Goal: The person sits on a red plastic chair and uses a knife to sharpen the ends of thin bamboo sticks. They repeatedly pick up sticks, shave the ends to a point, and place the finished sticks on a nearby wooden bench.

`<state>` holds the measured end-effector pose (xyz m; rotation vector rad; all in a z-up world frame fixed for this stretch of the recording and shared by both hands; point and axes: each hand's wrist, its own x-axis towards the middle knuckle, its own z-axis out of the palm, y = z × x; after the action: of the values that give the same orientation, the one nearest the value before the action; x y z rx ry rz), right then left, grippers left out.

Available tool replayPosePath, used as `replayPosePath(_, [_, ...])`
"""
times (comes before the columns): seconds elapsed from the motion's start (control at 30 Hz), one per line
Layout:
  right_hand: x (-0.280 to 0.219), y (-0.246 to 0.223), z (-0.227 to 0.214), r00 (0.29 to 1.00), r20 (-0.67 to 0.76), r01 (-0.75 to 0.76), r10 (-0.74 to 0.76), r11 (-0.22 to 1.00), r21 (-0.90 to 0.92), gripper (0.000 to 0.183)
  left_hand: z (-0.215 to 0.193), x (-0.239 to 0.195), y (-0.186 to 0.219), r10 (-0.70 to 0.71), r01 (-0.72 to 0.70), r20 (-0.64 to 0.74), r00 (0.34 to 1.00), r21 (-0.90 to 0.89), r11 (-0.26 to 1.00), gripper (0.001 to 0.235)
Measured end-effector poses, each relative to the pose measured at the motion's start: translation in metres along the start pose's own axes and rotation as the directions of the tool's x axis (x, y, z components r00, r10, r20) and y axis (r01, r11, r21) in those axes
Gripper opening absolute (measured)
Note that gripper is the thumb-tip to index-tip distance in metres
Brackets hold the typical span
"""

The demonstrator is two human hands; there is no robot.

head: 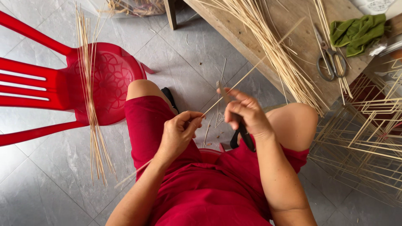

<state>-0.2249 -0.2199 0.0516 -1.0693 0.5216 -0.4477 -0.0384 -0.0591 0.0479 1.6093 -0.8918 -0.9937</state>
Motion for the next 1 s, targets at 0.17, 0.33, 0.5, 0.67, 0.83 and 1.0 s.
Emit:
replayPosePath(0.17, [-0.006, -0.018, -0.026, 0.987, -0.117, 0.125, -0.114, 0.988, 0.091, 0.042, -0.025, -0.014, -0.009, -0.057, 0.058, 0.051, 0.997, -0.008, 0.998, 0.017])
replayPosePath(0.33, [-0.005, -0.003, -0.003, 1.000, -0.016, 0.026, -0.027, 1.000, -0.007, 0.040, -0.019, -0.013, -0.004, -0.084, 0.084, 0.013, 0.996, 0.000, 0.996, 0.016])
replayPosePath(0.5, [0.000, 0.011, 0.015, 0.993, 0.072, -0.086, 0.092, 0.993, -0.077, 0.032, -0.006, -0.007, 0.009, 0.007, -0.005, -0.015, 1.000, 0.115, 0.993, 0.014])
replayPosePath(0.67, [0.001, 0.009, 0.004, 0.997, 0.031, -0.070, 0.073, 0.994, -0.087, 0.027, -0.012, -0.010, 0.010, 0.043, -0.040, -0.025, 0.999, 0.119, 0.992, 0.013])
replayPosePath(0.83, [0.001, 0.002, -0.013, 0.997, -0.070, -0.009, 0.010, 1.000, 0.012, 0.030, -0.023, -0.018, 0.006, 0.042, -0.041, -0.006, 0.999, 0.110, 0.993, 0.014])
replayPosePath(1.0, [-0.004, -0.012, -0.028, 0.961, -0.250, 0.144, -0.117, 0.985, 0.092, 0.036, -0.052, -0.031, -0.001, 0.006, -0.009, 0.028, 1.000, 0.115, 0.993, 0.016])
